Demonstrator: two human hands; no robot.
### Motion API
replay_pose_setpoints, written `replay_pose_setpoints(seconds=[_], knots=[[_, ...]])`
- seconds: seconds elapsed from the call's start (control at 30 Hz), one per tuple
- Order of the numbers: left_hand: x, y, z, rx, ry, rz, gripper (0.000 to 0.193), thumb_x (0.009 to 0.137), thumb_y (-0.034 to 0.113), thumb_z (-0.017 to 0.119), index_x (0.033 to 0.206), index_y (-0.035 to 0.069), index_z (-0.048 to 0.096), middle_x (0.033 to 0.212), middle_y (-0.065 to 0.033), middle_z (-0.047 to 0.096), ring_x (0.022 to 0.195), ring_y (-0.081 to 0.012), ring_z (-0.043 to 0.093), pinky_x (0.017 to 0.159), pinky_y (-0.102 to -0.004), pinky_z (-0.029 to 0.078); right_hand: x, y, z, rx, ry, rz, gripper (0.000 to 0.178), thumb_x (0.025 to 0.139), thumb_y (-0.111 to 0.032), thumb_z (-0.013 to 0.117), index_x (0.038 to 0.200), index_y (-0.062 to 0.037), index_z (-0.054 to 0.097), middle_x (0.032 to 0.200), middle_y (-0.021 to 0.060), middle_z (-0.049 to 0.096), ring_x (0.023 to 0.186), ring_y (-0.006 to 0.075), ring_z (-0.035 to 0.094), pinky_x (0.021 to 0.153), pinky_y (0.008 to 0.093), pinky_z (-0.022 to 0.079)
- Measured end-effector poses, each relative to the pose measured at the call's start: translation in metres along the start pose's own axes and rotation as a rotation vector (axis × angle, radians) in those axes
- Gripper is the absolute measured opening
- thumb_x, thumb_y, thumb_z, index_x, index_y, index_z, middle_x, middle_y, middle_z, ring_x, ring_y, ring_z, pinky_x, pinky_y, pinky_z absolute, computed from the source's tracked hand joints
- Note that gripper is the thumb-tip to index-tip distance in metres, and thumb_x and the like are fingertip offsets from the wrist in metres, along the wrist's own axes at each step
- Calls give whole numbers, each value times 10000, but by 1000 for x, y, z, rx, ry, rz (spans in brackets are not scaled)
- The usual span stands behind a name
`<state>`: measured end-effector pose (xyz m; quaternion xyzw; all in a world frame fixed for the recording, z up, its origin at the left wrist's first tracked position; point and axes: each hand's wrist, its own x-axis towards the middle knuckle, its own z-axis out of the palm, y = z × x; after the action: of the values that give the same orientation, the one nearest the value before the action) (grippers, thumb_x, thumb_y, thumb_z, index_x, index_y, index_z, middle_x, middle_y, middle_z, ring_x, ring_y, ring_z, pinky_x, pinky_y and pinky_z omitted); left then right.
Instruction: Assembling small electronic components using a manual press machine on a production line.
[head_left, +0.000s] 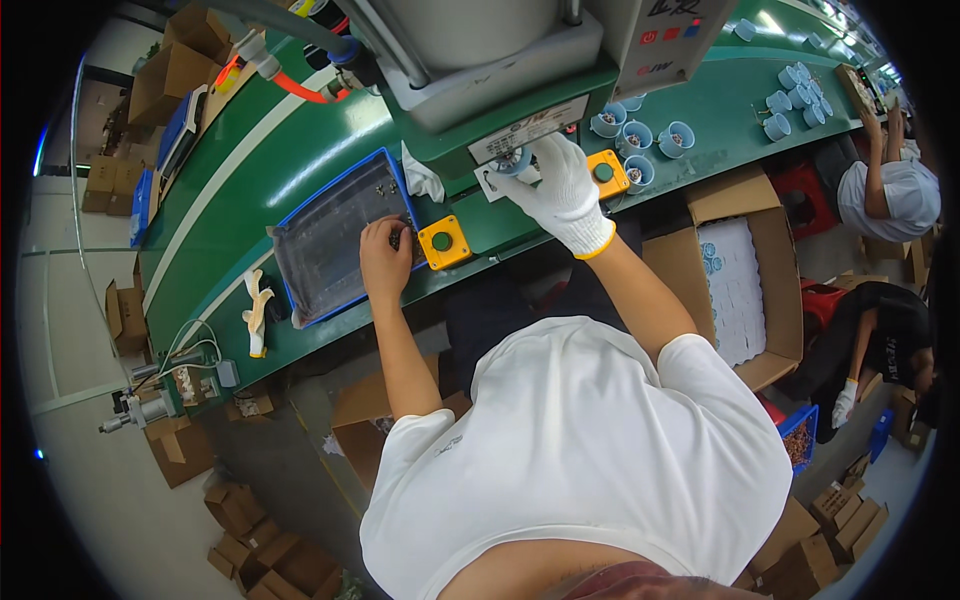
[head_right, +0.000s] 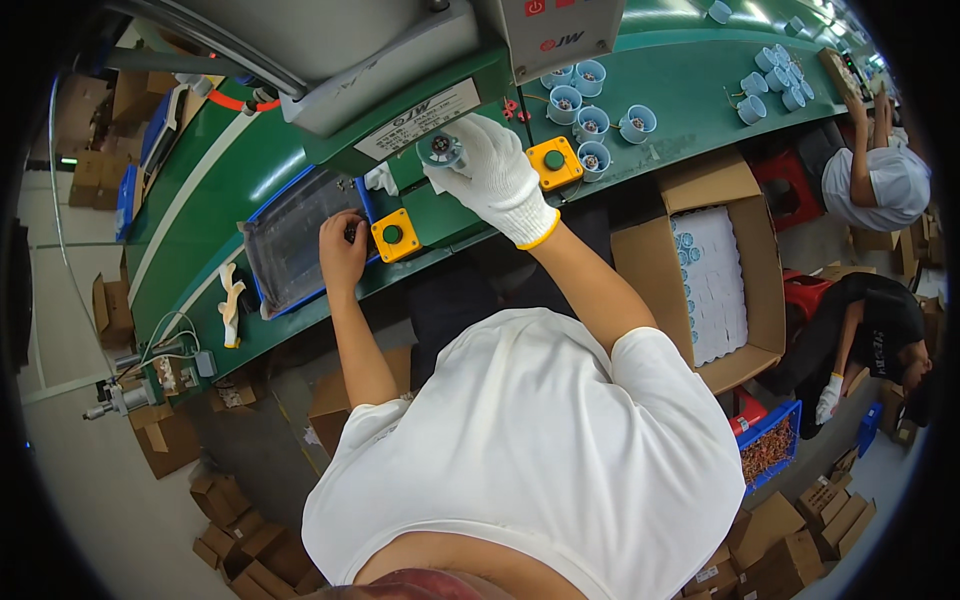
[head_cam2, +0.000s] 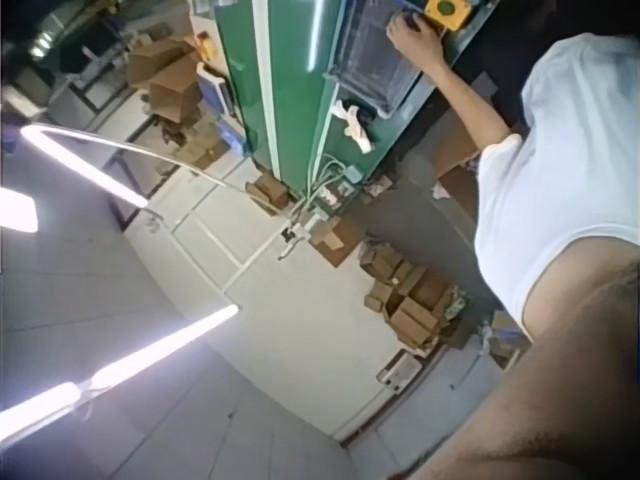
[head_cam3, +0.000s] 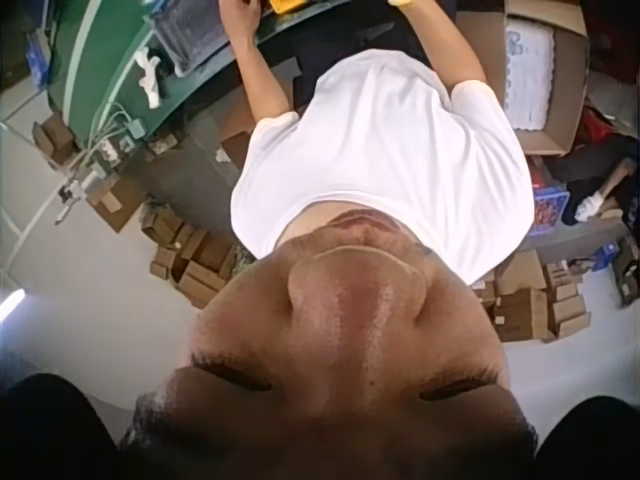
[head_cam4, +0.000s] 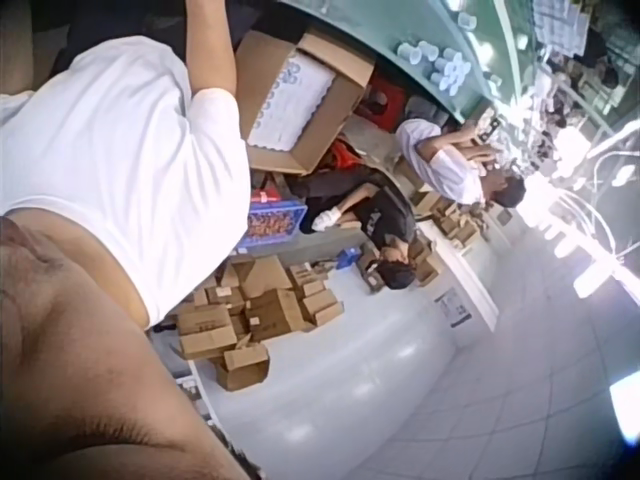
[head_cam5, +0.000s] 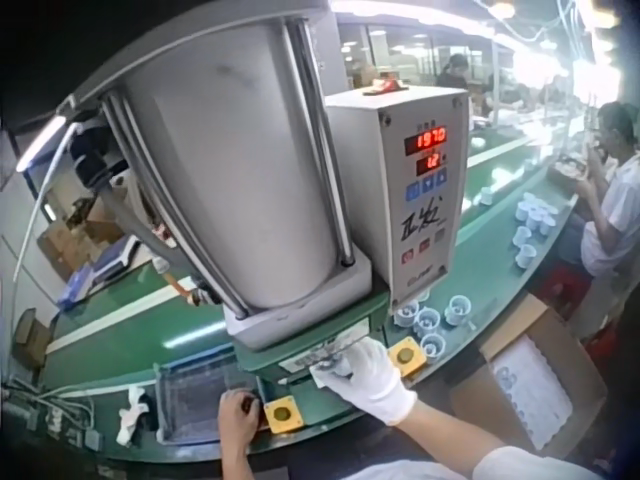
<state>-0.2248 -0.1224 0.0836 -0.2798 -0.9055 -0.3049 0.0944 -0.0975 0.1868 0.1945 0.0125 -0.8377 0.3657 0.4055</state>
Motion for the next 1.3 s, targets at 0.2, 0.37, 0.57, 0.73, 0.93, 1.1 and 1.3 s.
replay_pose_setpoints(seconds=[0.2,0.37,0.57,0.73,0.93,1.1,1.3], knots=[[-1,2,-1,-7,15,2,117,948,108,781,1027,27,752,1220,-135,796,1208,-391,688,1089,-496,532,2,-5,-1,-78,67,-66,410,792,-160,912,1130,-25,725,988,138,737,923,398,712,810,501,582],[-1,6,-4,1,-18,-20,106,965,88,777,1039,18,747,1247,-133,791,1237,-380,676,1102,-475,524,-1,1,3,-117,36,-30,415,795,-190,918,1113,-31,703,974,155,728,931,403,719,817,505,588],[-12,25,3,-106,127,19,91,963,70,778,1038,27,748,1190,-146,795,1161,-385,713,1041,-480,549,5,-3,-4,-286,-97,150,432,813,-273,917,1111,-39,709,999,164,728,937,419,732,824,530,607],[-39,78,31,-400,311,-58,107,1037,63,748,1123,0,750,1130,-133,785,1004,-273,730,916,-389,571,11,-15,-10,-349,-103,117,451,814,-353,909,1078,-30,738,985,182,746,888,423,743,812,523,627],[-38,76,46,-305,373,130,109,1025,45,784,1116,-5,752,1116,-145,780,924,-290,743,758,-366,580,10,-4,-14,-508,-271,157,517,799,-350,904,1174,-65,691,1059,140,707,938,361,743,811,485,620],[-40,70,48,-259,363,189,105,1019,46,790,1104,-3,755,1128,-155,788,927,-307,745,756,-375,580,6,-5,-25,-241,-128,-76,395,811,-313,900,1095,-83,748,965,100,713,896,321,732,783,465,619],[-43,75,47,-287,355,141,89,987,3,790,1067,-15,755,1123,-169,787,996,-356,750,837,-428,590,10,-7,-21,-297,-144,-41,298,824,-283,889,1046,-112,787,957,87,719,905,337,725,761,477,610]])
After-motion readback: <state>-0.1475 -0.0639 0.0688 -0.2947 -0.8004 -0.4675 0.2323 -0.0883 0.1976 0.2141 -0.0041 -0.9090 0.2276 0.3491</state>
